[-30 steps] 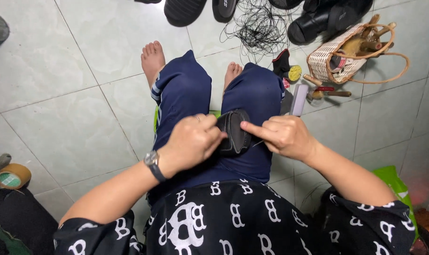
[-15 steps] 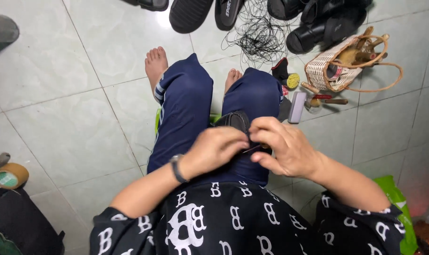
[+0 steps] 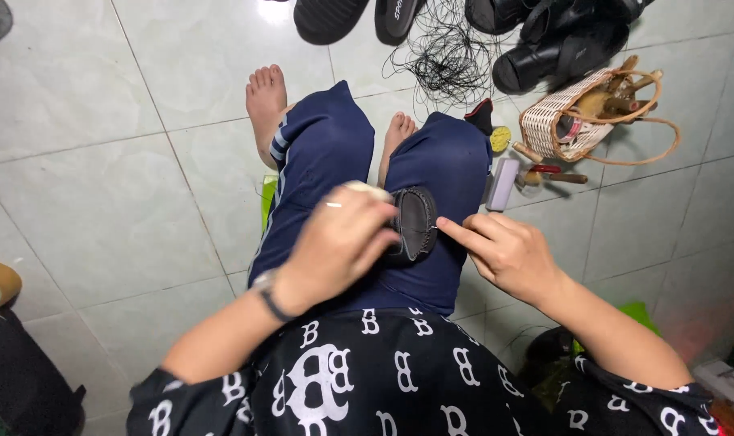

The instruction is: Hand-sewing a strap onto a black shoe using a needle and thread while sitting on a low seat.

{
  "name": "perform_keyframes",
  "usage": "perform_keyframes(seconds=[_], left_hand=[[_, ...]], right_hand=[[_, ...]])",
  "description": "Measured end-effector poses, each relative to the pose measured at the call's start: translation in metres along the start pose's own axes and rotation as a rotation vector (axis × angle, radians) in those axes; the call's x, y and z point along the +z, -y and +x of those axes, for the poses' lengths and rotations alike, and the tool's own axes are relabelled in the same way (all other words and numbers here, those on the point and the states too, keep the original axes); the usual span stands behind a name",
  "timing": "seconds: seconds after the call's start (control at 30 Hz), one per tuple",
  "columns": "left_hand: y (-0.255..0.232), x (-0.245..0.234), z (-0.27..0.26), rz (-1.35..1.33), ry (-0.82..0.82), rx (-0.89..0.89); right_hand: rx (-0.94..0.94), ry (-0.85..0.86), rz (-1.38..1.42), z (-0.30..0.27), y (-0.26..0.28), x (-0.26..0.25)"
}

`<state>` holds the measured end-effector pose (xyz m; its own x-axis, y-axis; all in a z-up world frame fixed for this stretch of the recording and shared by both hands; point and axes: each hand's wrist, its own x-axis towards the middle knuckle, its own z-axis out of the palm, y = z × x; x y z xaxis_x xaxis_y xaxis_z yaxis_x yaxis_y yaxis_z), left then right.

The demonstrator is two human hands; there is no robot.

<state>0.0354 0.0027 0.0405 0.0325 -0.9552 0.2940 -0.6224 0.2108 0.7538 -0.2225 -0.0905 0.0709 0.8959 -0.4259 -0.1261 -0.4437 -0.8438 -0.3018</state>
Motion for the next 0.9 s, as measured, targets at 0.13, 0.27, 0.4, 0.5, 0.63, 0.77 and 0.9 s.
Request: perform_keyframes(seconds=[0.13, 0.27, 0.4, 0.5, 0.63, 0.77, 0.9], left_hand=[[0.010, 0.064, -0.012, -0.262, 0.062, 0.035], [0.015, 0.083, -0.011, -0.286, 0.021, 0.083], [0.016, 0.089, -0.012, -0.310, -0.026, 0.081], [0.016, 0.085, -0.011, -0.301, -0.056, 0.076], [-0.001, 0.056, -0.010, -0.151, -0.055, 0.056], [-0.024, 0.019, -0.002, -1.351, 0.206, -0.538], [-0.006, 0.060, -0.022, -1.321, 0.168, -0.589]], right_hand=[[0.021, 0.025, -0.105, 0.001, 0.002, -0.005], [-0.058, 0.109, -0.352, 0.003, 0.009, -0.018], [-0.174, 0.072, -0.317, 0.000, -0.001, 0.014], [-0.175, -0.024, -0.181, -0.001, -0.006, 0.038], [-0.134, -0.030, -0.105, 0.013, 0.003, 0.018], [-0.005, 0.030, 0.097, 0.014, 0.006, 0.005], [0.071, -0.014, 0.202, 0.003, 0.007, 0.024]])
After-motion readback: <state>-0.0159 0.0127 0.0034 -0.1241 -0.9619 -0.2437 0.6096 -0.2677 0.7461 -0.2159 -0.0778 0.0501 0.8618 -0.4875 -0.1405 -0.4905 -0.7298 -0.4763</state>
